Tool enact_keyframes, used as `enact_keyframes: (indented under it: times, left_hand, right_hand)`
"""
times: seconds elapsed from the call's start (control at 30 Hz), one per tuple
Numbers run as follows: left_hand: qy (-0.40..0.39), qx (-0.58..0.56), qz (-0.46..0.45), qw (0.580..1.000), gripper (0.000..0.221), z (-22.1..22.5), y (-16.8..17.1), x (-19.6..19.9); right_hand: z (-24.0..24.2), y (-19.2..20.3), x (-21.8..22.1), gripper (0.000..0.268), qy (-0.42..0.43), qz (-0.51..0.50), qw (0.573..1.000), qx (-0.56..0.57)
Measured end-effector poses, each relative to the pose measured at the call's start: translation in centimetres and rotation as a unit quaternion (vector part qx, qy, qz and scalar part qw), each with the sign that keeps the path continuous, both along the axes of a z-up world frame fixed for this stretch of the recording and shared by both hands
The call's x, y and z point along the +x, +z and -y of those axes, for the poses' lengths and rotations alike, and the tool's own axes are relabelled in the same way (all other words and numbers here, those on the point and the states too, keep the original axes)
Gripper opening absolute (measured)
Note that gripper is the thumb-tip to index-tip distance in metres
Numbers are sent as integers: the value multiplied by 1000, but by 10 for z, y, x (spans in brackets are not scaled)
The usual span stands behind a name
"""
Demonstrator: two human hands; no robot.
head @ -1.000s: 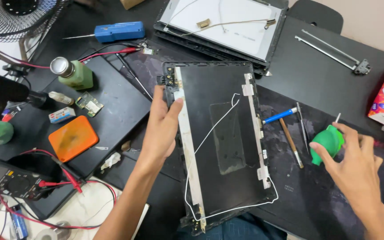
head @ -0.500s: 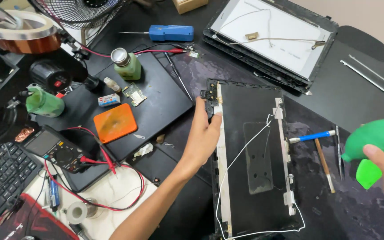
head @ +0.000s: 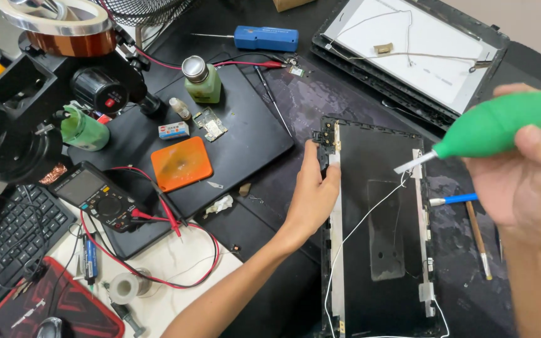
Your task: Replacing or repairing the screen components of a laptop on a repair bench.
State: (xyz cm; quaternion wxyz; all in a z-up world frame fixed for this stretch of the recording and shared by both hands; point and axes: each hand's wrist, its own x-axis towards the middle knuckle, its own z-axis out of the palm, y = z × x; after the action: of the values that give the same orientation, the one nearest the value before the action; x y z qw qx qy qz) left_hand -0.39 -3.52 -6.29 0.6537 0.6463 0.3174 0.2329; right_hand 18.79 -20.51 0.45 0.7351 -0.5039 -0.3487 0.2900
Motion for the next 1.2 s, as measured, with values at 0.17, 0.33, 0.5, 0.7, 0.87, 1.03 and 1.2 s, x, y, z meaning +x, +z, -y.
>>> enact_keyframes:
  times: [0.17, 0.33, 0.5, 0.7, 0.87, 1.03, 1.2]
  left_hand:
    - [23, -3, -12, 1000, 30, 4, 11, -2]
    - [61, 12, 22, 998, 33, 8, 2, 0]
    - [77, 4, 45, 996, 33, 9, 2, 3]
    - [68, -14, 88, 994, 33, 13, 13, 1]
    - [69, -6, 136, 988, 27, 15, 6, 2]
    - [64, -29, 98, 993, 26, 13, 11, 3]
    - [64, 1, 154, 986, 29, 16, 8, 1]
  right_hand:
    - [-42, 29, -20, 57, 14, 18, 1000, 19]
    - [-71, 15, -15, 55, 60, -44, 994, 81]
    - [-96, 13, -13, 71, 98, -74, 987, 101]
    - [-123, 20, -35, 84, 135, -35, 983, 121]
    - [-129, 2, -39, 90, 167, 11, 985, 35]
    - [-129, -2, -39, 90, 142, -4, 989, 27]
    - [-132, 31, -51, 79, 152, 29, 987, 50]
